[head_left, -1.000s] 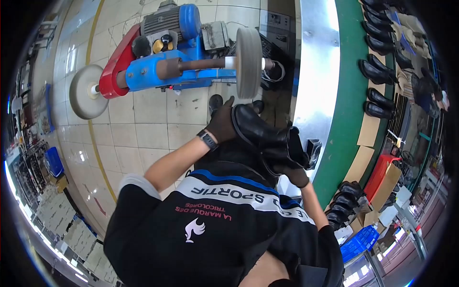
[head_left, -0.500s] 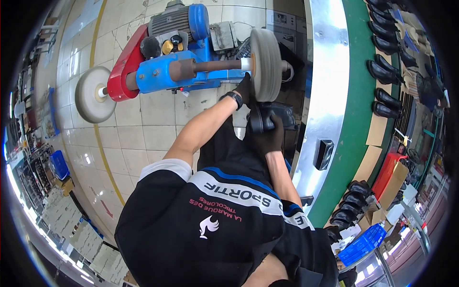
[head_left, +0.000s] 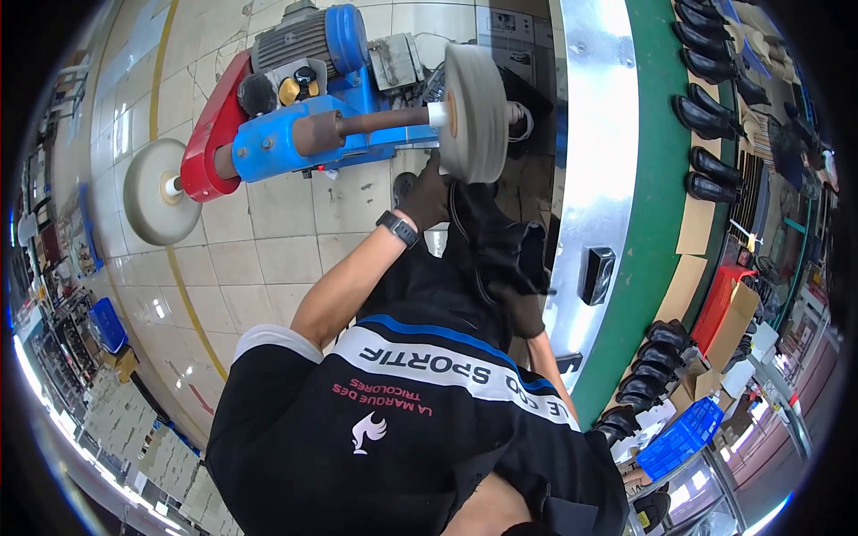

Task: Polishing and finishing black leather boots using a rotating buffing machine and placing them on a conveyor belt.

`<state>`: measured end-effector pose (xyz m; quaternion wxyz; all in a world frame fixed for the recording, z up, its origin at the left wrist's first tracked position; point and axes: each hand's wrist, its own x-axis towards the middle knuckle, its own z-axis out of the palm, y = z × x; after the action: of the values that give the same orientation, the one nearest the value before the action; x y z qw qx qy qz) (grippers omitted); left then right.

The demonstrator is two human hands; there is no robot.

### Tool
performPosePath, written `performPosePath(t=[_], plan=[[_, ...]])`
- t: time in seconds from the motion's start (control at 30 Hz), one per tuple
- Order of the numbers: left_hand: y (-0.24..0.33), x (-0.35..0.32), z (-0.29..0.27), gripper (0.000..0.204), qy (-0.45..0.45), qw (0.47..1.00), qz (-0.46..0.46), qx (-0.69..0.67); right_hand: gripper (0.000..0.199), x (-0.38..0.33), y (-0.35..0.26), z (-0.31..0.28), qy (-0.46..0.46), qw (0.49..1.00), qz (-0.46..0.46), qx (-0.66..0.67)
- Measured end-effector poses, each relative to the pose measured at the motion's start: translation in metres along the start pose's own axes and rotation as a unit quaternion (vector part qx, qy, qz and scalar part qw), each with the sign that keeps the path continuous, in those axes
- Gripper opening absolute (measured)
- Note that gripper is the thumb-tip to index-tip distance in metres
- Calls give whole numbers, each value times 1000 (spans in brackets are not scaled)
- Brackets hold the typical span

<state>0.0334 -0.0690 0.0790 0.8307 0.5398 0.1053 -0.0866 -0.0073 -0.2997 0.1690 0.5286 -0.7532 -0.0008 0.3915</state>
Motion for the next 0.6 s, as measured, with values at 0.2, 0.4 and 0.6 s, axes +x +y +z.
performPosePath(t=[0.2, 0.4, 0.6], plan=[[38, -4, 10, 73, 146, 810, -302, -481, 77, -8, -128, 12, -1, 926, -144, -350], [-45, 12, -4, 67, 42, 858, -146, -491, 82, 50, -141, 36, -41, 849, -76, -522], [-47, 2, -7, 69, -15, 823, -190, -535, 73, 99, -115, 47, -52, 773, -42, -631]])
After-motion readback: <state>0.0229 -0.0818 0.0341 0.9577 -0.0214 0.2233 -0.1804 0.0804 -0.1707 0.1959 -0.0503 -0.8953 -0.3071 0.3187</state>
